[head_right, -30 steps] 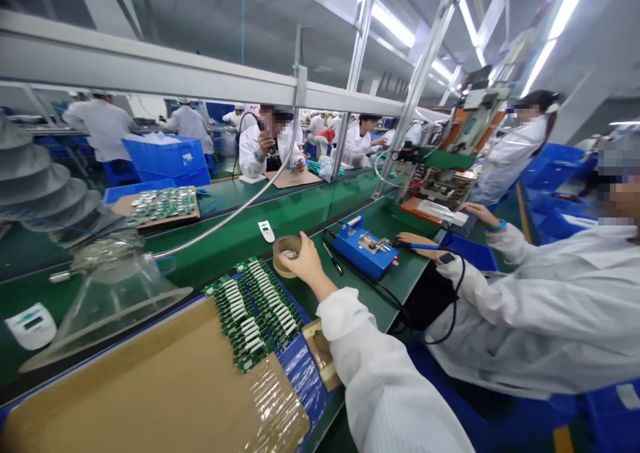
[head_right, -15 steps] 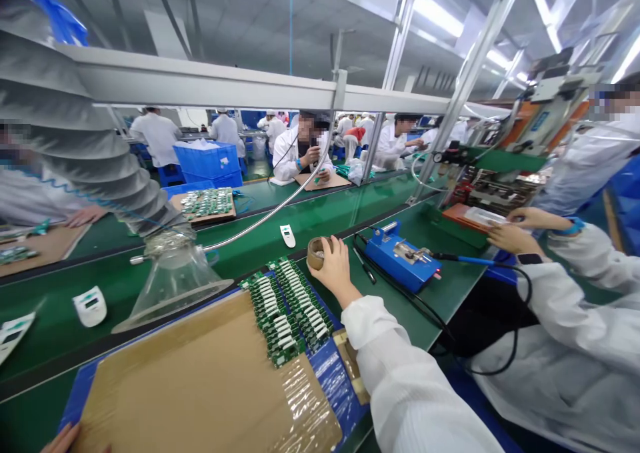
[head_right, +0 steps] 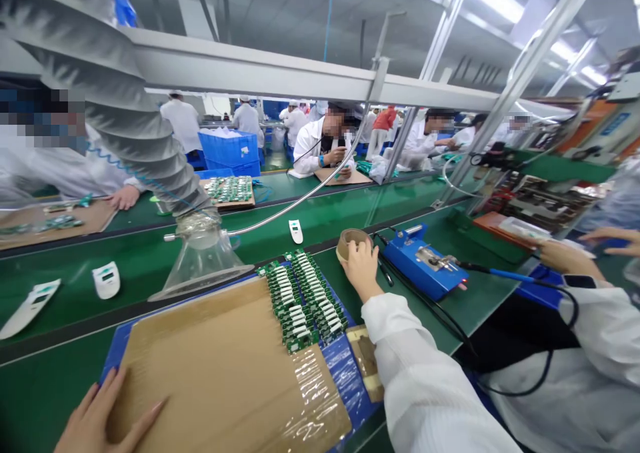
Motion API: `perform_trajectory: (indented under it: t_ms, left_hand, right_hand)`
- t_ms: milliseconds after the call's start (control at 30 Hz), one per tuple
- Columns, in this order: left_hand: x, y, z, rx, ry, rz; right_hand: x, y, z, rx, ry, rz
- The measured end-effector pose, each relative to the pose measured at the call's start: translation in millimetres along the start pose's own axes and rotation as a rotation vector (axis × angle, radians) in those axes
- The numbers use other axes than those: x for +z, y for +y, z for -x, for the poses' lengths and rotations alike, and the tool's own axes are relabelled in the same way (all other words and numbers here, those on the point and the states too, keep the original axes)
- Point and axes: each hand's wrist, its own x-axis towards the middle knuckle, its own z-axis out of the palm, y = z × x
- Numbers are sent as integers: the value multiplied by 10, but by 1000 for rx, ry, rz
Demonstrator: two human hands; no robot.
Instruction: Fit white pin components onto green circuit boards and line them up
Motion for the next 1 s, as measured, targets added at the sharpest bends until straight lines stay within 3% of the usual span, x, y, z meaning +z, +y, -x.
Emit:
perform_trajectory:
  t_ms: [133, 233, 433, 533, 633, 767, 1000]
  left_hand:
    - [-74, 154, 52, -5, -16, -9]
    - [-116, 261, 66, -35, -21, 9]
    - [-112, 429, 38, -8, -15, 29]
    - [-59, 464, -5, 46, -13, 32]
    - [-9, 487, -45, 73, 0, 24]
    - [26, 534, -56, 81, -2, 30]
    - [40, 581, 10, 102, 43, 39]
  right_hand:
    - [-97, 32, -18, 12, 11, -78]
    - [-284, 47, 138, 6, 31, -176]
    - [-662, 290, 1089, 9, -59, -316]
    - [-672, 395, 1604, 10, -145, -345]
    - [-577, 426, 1904, 27, -206, -427]
    - [-479, 427, 1979, 107, -170, -469]
    - [-482, 433, 1997, 231, -145, -462]
